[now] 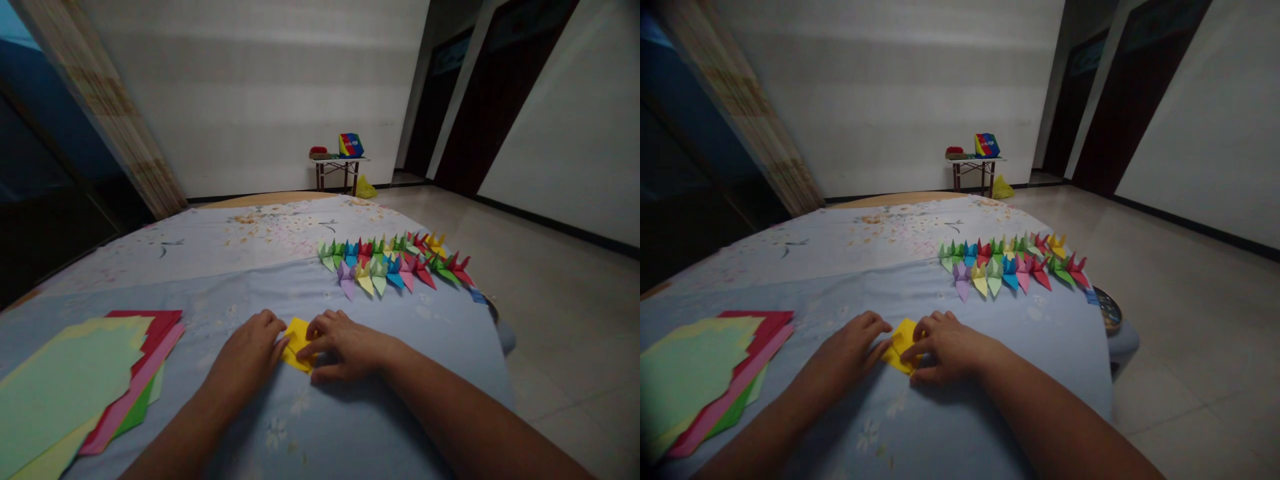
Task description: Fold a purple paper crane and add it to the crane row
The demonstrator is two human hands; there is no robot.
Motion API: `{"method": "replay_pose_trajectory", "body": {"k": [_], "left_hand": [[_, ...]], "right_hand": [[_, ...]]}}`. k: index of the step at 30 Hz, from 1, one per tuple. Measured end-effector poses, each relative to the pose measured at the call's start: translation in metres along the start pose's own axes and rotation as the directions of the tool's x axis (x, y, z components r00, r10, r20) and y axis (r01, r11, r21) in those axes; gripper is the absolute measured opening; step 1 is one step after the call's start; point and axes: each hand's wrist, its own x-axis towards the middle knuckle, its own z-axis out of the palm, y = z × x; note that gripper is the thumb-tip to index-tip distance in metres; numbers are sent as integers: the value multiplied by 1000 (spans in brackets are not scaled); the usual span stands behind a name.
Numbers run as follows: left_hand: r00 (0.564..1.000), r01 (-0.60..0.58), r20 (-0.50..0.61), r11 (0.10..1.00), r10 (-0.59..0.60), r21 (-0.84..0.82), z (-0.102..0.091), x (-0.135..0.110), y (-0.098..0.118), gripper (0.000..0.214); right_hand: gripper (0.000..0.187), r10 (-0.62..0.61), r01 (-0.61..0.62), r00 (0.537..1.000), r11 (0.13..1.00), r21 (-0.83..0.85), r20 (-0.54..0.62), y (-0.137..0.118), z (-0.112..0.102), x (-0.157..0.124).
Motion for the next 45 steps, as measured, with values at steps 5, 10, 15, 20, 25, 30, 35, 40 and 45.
{"method": "replay_pose_trajectory", "body": {"k": [5, 10, 15, 20, 25, 30, 35, 40, 45], "left_hand": [[964, -66, 263, 991, 33, 118, -13, -15, 28, 34], [944, -62, 329, 981, -1, 181, 3, -28, 31, 52], [973, -42, 230, 969, -16, 243, 20, -32, 27, 52], [988, -116, 129, 955, 84, 271, 37, -38, 21, 50], [980, -195, 82, 950, 180, 244, 45, -39, 9, 53], [968, -248, 77, 947, 237, 205, 42, -30, 7, 52], [964, -266, 71, 942, 257, 205, 43, -29, 4, 51], [956, -291, 82, 948, 283, 128, 43, -30, -6, 54], [942, -313, 125, 950, 312, -11, 34, -30, -19, 53]], "right_hand": [[41, -24, 24, 1000, 1000, -3, -6, 4, 3, 0], [40, -39, 39, 999, 999, 1, -8, 5, 2, 0], [35, -26, 28, 998, 998, 50, -49, 8, 3, 0], [33, -4, 14, 992, 997, 77, -126, 12, 9, 2], [25, 12, -7, 985, 1000, 30, -171, 14, 8, 0], [24, 60, -58, 986, 998, 13, -153, 20, 4, -4], [23, 61, -61, 988, 998, 7, -144, 20, 4, -3], [19, 84, -79, 980, 996, 35, -181, 19, 6, -1], [18, 95, -89, 977, 995, 38, -190, 20, 7, 0]]}}
